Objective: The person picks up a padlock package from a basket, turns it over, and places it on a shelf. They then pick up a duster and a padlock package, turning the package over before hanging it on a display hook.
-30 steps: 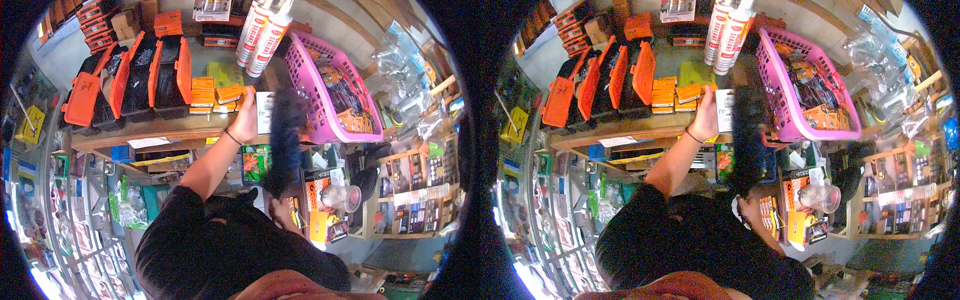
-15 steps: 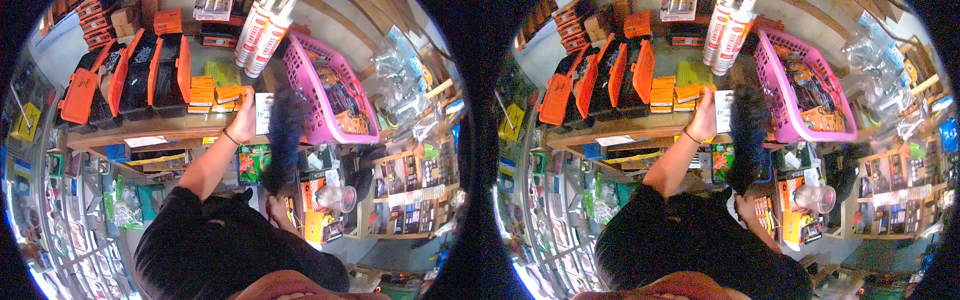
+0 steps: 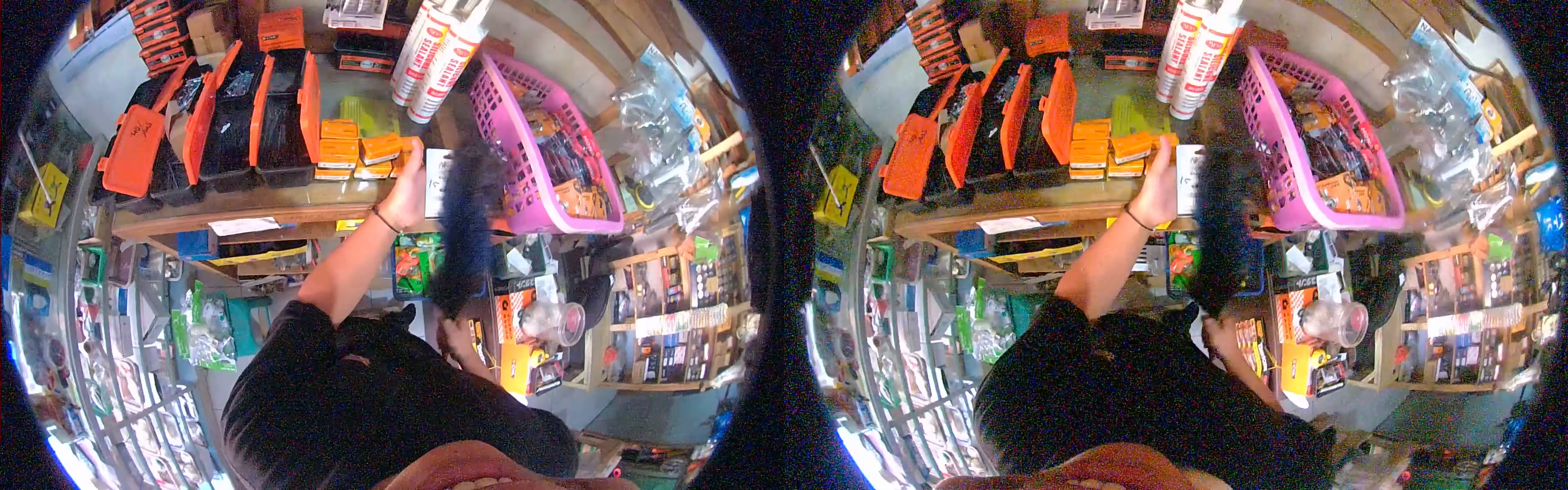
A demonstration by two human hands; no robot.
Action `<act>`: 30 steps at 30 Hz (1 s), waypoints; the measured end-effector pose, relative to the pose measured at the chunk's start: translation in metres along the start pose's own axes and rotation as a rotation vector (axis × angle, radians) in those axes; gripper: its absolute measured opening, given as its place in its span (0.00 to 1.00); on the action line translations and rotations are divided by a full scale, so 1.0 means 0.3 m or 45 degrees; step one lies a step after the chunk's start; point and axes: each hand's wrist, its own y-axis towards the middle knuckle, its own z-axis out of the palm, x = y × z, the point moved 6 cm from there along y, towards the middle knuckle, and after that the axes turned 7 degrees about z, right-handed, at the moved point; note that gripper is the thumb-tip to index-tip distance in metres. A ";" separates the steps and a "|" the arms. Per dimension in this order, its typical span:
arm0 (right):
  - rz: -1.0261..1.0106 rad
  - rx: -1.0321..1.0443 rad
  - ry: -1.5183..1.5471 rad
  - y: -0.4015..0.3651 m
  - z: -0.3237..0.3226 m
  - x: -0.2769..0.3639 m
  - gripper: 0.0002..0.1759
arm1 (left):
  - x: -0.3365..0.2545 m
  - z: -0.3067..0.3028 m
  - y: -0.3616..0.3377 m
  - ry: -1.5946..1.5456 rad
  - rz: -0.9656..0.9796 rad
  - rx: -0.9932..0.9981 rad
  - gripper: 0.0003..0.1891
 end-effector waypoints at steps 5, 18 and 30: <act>0.164 -0.001 0.032 -0.007 -0.077 0.132 0.14 | -0.024 0.037 -0.005 0.715 0.288 0.037 0.42; -0.223 0.199 -0.036 -0.101 0.024 0.234 0.15 | -0.008 0.037 0.008 0.650 0.068 0.190 0.44; 0.245 0.027 0.234 -0.032 -0.053 0.023 0.12 | 0.038 0.125 -0.006 0.042 -0.093 0.436 0.43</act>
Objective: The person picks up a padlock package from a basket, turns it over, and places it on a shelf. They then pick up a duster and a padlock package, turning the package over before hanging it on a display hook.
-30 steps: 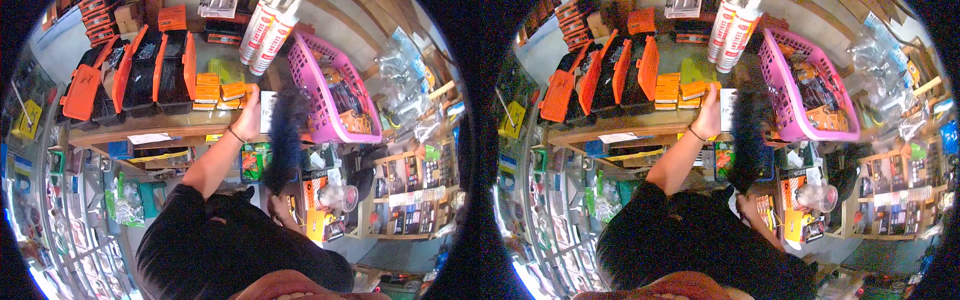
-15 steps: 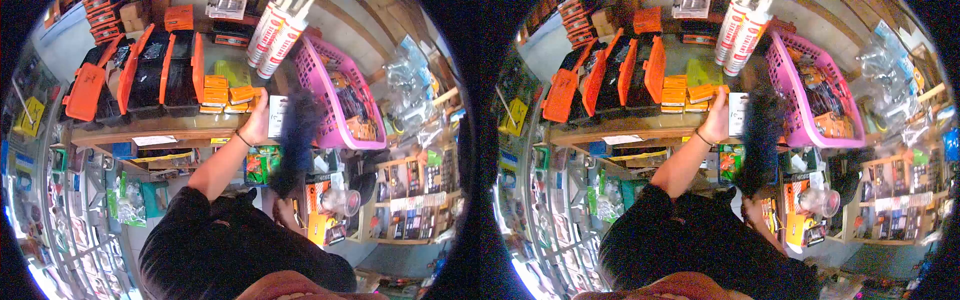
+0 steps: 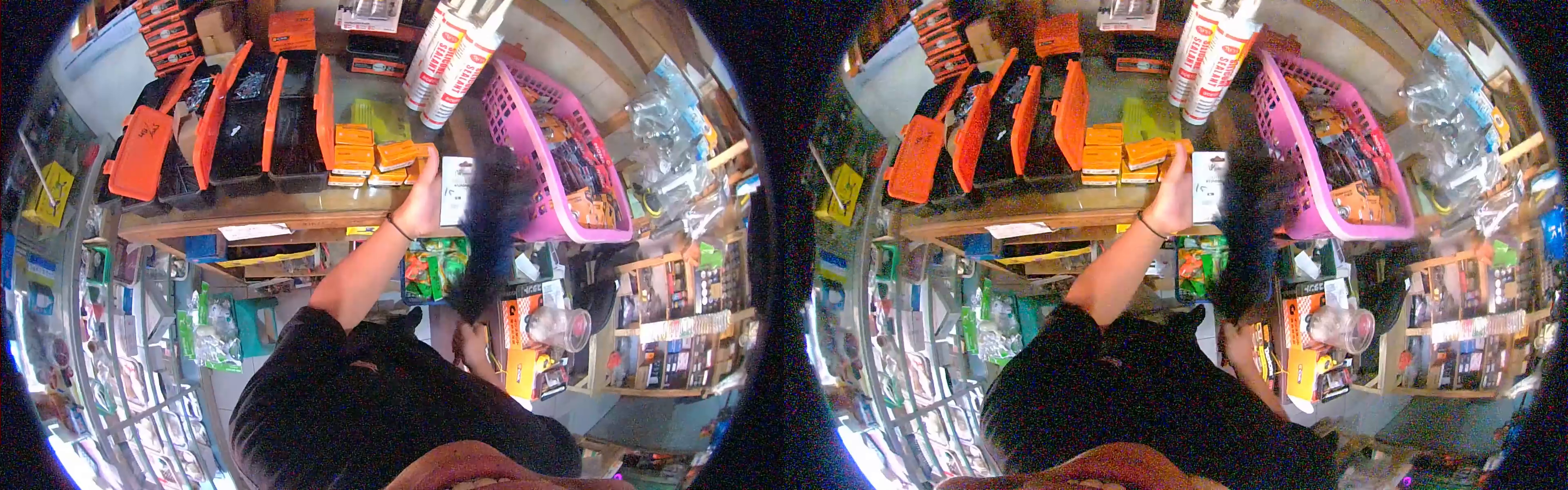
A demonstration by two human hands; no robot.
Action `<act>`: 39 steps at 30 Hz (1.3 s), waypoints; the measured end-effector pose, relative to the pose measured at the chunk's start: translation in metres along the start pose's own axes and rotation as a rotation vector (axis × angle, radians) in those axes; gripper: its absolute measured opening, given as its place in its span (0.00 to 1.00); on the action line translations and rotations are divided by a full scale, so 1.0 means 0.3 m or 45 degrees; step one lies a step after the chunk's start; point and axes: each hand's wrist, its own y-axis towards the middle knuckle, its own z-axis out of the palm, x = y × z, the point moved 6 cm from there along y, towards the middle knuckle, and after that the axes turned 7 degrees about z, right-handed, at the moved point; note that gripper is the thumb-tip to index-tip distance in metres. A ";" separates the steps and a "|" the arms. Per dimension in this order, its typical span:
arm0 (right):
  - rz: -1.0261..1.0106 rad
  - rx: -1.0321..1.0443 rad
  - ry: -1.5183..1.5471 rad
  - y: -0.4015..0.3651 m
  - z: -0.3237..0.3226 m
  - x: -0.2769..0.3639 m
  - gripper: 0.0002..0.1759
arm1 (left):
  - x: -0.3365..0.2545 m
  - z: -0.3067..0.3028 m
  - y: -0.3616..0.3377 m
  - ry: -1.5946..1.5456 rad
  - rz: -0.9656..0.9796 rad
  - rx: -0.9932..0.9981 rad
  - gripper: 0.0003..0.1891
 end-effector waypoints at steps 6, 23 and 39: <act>-0.001 -0.011 -0.128 -0.053 0.027 0.088 0.10 | -0.019 -0.053 -0.024 0.648 0.151 -0.491 0.42; -0.056 -0.053 -0.172 -0.056 0.078 0.043 0.17 | -0.044 -0.145 -0.041 0.218 0.158 -0.660 0.45; 0.001 -0.098 -0.378 -0.035 0.068 -0.023 0.23 | -0.033 -0.163 -0.041 0.273 0.135 -0.721 0.44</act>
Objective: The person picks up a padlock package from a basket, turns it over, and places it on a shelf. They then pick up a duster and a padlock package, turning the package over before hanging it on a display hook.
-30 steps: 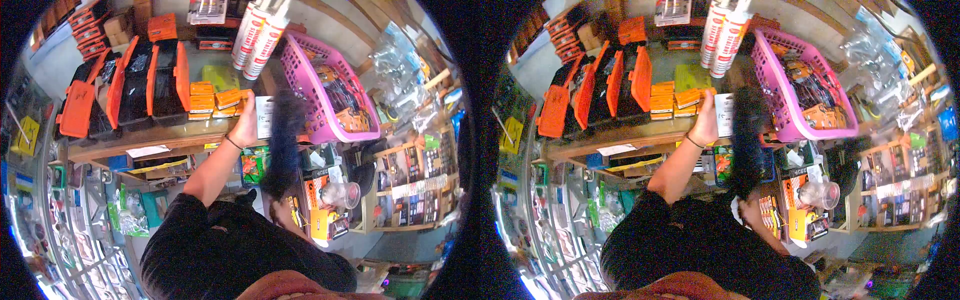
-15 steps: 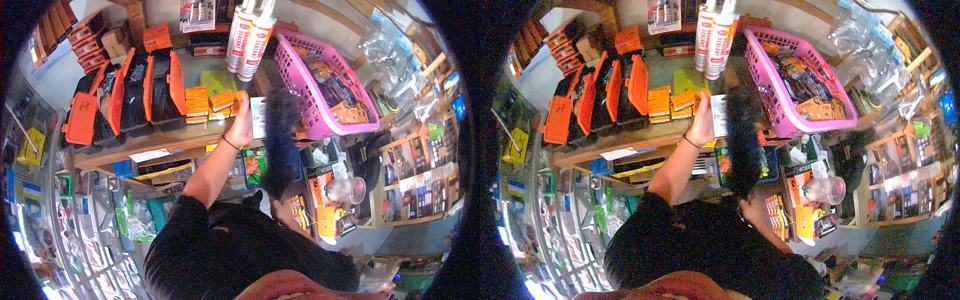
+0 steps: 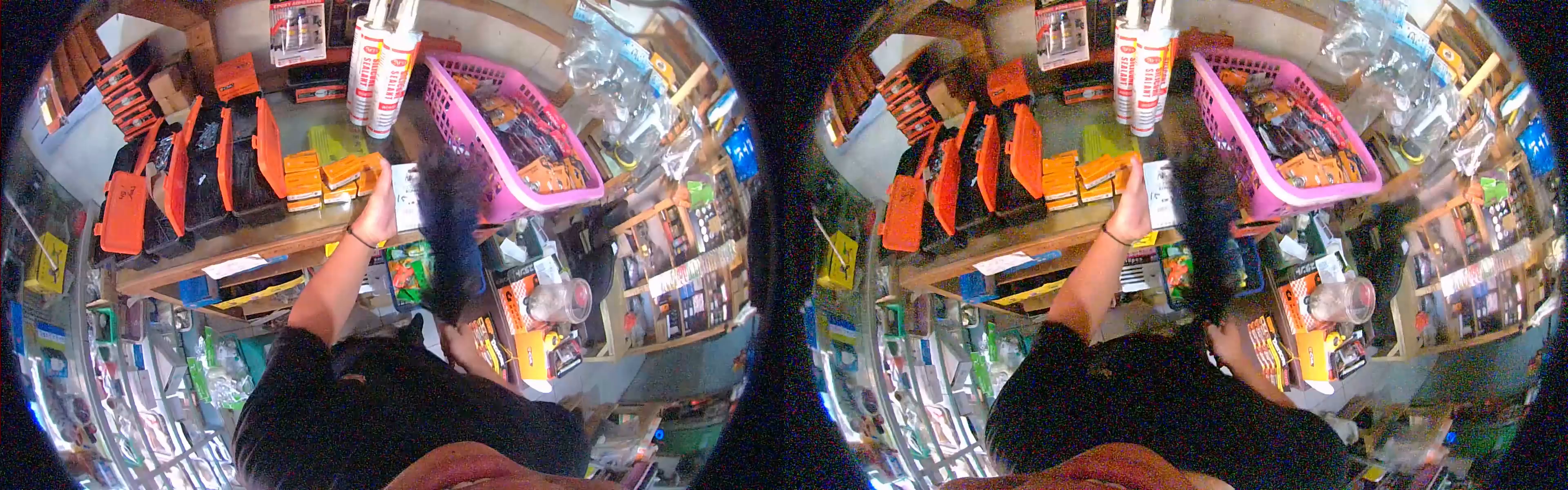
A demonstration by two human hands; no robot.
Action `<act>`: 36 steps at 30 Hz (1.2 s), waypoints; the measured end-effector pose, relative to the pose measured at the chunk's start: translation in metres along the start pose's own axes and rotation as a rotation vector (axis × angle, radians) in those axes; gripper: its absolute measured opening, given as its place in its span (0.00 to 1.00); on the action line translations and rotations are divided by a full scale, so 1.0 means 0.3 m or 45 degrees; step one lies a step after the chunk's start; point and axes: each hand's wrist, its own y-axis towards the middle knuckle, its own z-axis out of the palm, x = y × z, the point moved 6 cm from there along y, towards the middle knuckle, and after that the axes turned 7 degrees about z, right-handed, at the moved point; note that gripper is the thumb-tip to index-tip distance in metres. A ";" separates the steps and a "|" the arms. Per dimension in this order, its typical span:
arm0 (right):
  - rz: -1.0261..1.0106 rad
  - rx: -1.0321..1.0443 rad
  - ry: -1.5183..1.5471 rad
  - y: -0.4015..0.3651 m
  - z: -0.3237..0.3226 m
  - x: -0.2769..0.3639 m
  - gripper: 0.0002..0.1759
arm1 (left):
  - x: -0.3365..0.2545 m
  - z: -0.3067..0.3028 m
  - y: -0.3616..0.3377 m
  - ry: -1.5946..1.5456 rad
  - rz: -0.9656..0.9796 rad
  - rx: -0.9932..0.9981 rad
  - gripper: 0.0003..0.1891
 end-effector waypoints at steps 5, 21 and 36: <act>-0.235 0.081 -0.382 0.054 -0.002 -0.044 0.23 | 0.013 0.122 -0.052 0.472 -0.007 0.537 0.40; 0.036 0.717 0.783 -0.177 -0.141 0.352 0.21 | 0.018 -0.006 -0.173 0.790 0.222 -0.093 0.29; -0.318 0.666 0.836 0.002 -0.247 0.938 0.11 | 0.063 -0.149 -0.940 0.753 0.280 -0.179 0.38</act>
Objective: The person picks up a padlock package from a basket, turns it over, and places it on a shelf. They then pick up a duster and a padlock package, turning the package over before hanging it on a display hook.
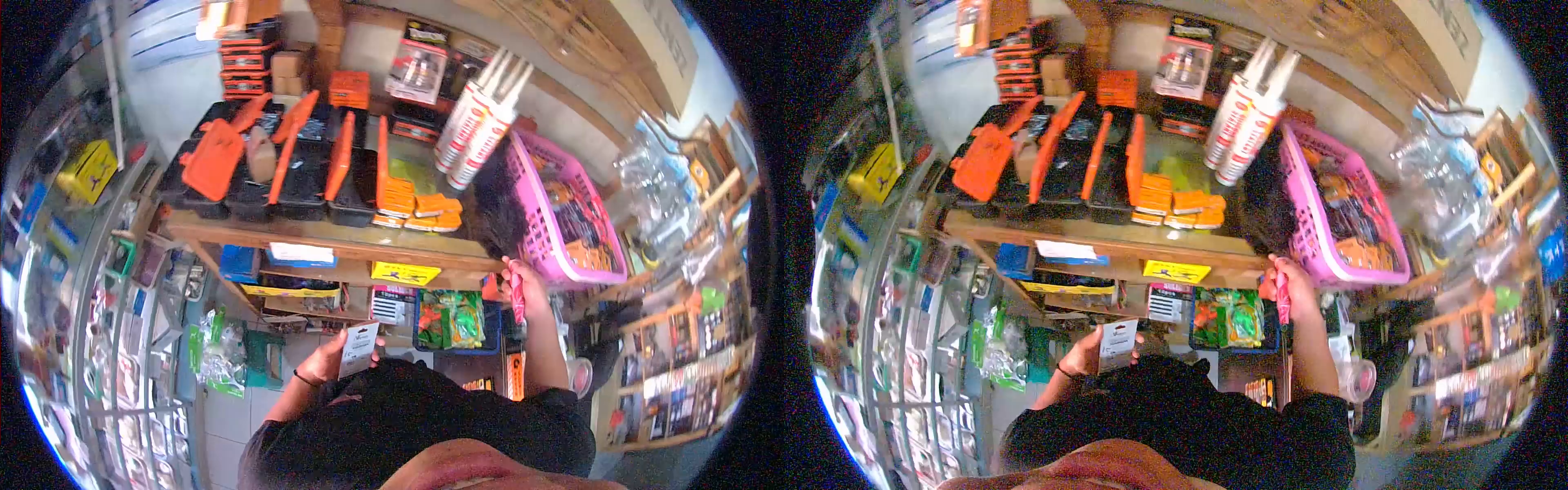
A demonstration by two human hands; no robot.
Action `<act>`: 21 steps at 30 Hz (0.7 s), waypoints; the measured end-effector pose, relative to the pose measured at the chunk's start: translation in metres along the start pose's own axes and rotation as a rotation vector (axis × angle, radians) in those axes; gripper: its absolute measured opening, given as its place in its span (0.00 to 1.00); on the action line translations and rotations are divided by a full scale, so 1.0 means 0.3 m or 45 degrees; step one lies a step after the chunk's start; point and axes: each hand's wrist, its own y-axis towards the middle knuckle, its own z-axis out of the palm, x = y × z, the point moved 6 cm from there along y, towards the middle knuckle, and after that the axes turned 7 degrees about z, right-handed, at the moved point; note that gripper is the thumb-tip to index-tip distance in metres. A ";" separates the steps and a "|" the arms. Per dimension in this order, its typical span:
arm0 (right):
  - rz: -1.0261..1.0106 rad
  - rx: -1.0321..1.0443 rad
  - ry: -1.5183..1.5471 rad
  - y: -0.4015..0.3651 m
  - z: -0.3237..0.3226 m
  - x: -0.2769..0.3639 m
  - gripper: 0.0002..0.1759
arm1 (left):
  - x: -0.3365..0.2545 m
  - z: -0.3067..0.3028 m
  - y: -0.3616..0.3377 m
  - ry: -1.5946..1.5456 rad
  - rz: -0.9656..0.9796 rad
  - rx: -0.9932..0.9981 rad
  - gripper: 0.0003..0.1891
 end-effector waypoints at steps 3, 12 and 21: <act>0.076 -0.049 -0.071 0.056 -0.008 0.009 0.09 | -0.020 -0.022 -0.012 0.149 0.165 -0.126 0.41; -0.464 -0.516 -1.142 -0.055 -0.018 0.097 0.15 | -0.208 -0.060 -0.119 0.984 0.596 -0.609 0.31; -1.808 0.160 -1.929 -0.442 0.614 0.221 0.14 | -0.531 0.177 -0.120 1.691 1.098 -0.561 0.38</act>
